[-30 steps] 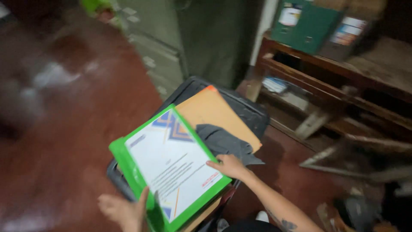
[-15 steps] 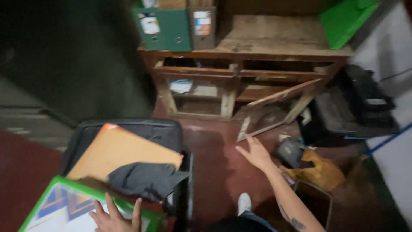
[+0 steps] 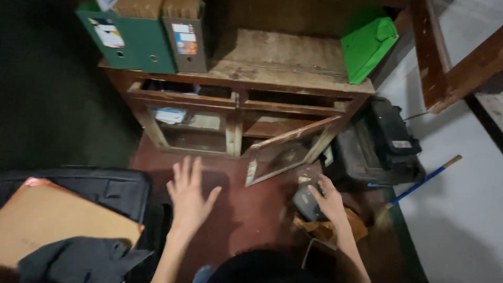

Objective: The person uses a gray cloth to wipe the surfaces of various items on a wooden shelf, including an orange folder and a brown file. They then move to a black plastic bin and wipe several green folders stacked on top of other files.

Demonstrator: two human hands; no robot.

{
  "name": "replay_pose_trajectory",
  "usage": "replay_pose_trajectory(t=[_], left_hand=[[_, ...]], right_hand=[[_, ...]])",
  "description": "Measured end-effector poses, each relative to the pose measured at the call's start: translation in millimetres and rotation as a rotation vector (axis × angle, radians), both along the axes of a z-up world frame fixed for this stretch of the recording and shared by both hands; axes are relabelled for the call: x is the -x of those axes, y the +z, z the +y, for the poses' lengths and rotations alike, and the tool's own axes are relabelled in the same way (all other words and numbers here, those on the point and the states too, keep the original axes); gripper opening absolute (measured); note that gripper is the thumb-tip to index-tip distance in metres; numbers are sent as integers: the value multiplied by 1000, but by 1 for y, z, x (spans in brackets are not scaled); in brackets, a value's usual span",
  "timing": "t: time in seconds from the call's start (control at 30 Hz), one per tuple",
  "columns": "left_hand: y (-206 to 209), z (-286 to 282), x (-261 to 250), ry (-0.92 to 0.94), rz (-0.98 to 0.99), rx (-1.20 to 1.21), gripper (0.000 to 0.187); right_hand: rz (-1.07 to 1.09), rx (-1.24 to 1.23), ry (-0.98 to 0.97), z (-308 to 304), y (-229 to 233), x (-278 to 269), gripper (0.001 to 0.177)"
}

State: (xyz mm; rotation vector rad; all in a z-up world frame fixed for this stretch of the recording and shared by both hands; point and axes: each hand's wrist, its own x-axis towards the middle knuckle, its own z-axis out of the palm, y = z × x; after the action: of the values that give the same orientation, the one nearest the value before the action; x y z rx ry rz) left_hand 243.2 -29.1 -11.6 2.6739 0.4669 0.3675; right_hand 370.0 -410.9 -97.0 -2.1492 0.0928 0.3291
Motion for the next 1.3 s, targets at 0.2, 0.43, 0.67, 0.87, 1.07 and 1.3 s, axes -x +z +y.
replay_pose_trajectory(t=[0.2,0.43,0.67,0.87,1.07,1.3], left_hand=[[15,-56,-120,-250,104,-5,100],[-14,-80,-273,-377,106,-26,107],[-19,-95,-423,-551,243,18,104],[3,-104,-531,-684,464,82,99],[-29,-90,-571,-652,460,124,96],[-104,-74,-579,-531,416,155,95]], right_hand=[[24,-57,-62,-21,15,-31,81],[-56,65,-142,-16,7,-122,82],[-420,226,-234,-11,26,-284,98],[-605,80,-459,-33,65,-447,110],[-579,-192,-634,-102,33,-591,82],[-708,-130,-719,-116,-35,-644,45]])
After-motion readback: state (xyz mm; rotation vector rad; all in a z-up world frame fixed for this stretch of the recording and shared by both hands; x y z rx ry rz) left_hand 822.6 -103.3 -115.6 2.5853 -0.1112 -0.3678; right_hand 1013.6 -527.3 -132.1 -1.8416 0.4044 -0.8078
